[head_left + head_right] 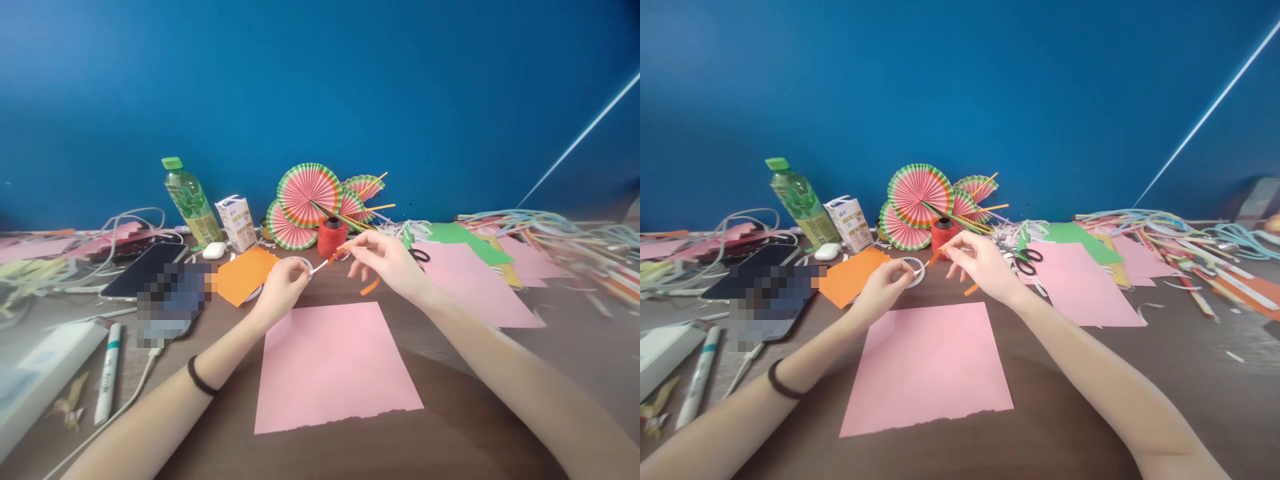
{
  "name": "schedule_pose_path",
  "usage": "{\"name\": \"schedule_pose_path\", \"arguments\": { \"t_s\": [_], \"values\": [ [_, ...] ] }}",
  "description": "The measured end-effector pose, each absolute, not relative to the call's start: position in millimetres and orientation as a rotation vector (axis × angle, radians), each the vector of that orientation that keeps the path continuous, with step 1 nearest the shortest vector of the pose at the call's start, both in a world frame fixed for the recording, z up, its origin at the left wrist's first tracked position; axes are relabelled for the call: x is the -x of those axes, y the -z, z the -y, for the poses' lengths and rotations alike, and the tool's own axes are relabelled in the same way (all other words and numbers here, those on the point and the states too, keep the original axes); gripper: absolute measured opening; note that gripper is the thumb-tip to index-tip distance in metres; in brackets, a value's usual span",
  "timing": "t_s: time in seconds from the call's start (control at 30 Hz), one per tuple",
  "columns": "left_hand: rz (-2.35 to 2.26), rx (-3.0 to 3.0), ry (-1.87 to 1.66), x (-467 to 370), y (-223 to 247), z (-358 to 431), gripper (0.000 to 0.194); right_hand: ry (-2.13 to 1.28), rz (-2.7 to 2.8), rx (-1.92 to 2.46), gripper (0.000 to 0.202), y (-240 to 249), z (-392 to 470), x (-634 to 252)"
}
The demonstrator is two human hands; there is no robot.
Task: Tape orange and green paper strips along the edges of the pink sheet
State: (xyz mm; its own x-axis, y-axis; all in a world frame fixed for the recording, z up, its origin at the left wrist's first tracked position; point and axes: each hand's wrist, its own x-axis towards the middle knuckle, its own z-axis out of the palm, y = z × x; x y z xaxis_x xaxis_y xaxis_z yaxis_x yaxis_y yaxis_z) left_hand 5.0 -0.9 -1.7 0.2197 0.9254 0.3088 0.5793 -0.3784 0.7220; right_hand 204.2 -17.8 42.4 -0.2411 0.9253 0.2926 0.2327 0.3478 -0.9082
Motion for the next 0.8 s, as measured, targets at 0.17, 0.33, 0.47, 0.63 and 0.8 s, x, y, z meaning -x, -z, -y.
{"name": "schedule_pose_path", "arguments": {
  "t_s": [0.17,0.33,0.47,0.63,0.8],
  "values": [
    [-1.395,-2.042,-0.986,-4.2,3.9,0.9,0.015,-0.958,1.590,0.989,0.017,-44.1,16.8,-204.7],
    [-1.307,-2.160,-0.940,-7.9,0.0,5.6,0.016,-1.338,1.596,0.992,0.018,-34.1,13.1,-203.9],
    [-1.268,-2.191,-0.932,-9.9,-2.2,8.2,0.017,-1.428,1.580,1.030,0.016,-29.2,12.9,-202.3],
    [-1.281,-2.121,-0.947,-7.7,0.4,5.2,0.020,-1.285,1.573,1.175,0.011,-35.7,4.8,-212.4],
    [-1.330,-2.145,-0.873,-6.1,3.7,3.1,0.019,-0.559,1.613,1.524,0.008,-28.8,-23.0,-251.2]
  ]
}}
